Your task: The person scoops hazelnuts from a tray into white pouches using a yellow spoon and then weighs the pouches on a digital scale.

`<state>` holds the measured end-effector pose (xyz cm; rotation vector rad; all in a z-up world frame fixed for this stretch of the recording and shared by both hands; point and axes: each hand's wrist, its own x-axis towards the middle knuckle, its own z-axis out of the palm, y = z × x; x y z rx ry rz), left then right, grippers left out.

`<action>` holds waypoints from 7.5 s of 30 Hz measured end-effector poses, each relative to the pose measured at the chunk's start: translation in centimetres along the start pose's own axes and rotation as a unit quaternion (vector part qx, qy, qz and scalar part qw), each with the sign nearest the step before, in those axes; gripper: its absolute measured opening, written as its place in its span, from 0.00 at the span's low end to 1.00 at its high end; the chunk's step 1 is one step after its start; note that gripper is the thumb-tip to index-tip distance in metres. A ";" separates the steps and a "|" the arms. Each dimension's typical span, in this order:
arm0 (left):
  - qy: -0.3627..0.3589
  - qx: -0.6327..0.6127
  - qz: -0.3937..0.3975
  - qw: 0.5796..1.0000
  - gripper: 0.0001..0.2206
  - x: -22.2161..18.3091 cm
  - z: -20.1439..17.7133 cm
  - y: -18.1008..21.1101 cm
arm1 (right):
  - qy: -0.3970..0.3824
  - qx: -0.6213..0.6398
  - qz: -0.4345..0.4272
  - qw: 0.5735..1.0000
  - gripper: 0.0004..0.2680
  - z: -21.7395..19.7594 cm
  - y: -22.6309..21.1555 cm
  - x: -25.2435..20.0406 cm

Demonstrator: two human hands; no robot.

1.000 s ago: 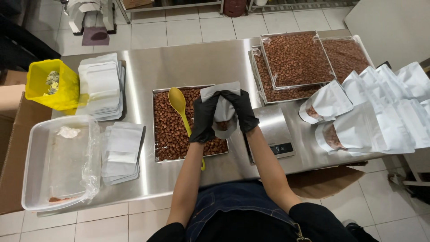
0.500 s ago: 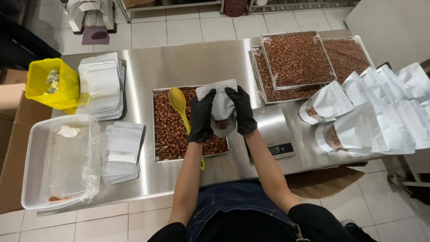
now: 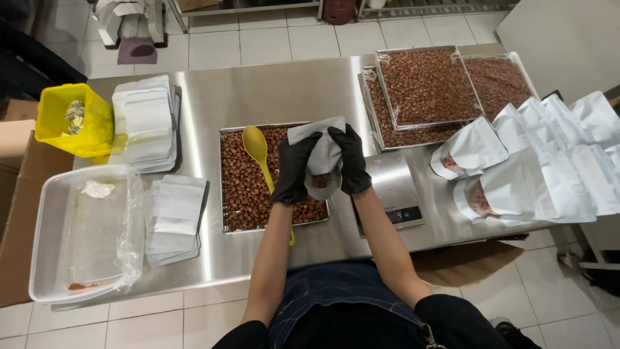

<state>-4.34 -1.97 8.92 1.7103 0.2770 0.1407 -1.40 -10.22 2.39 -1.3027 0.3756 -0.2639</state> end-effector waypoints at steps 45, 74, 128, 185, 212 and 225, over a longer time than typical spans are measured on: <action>-0.216 -0.407 0.080 0.884 0.19 7.8 -1.6 -14.7 | -0.053 -0.046 0.079 0.994 0.19 -0.5 1.3 1.6; -0.148 -0.140 0.220 0.954 0.13 5.4 -4.2 -10.4 | -0.054 -0.390 -0.185 0.900 0.15 -3.9 5.4 0.8; -0.620 -0.157 -0.108 0.761 0.15 -1.1 34.9 -16.2 | 0.142 -0.018 -0.216 0.966 0.12 -39.7 8.6 -2.2; 0.286 0.104 -0.117 0.945 0.08 -1.5 -27.5 -19.1 | -0.495 -0.025 0.150 0.856 0.14 14.3 15.0 -10.2; 0.024 0.428 -0.067 0.901 0.57 3.1 -36.9 -20.8 | -0.291 -0.644 -0.379 0.597 0.24 28.4 20.7 -8.7; 0.043 0.477 -0.052 0.877 0.56 3.6 -36.4 -22.0 | -0.340 -0.598 -0.497 0.530 0.20 28.1 26.2 -6.7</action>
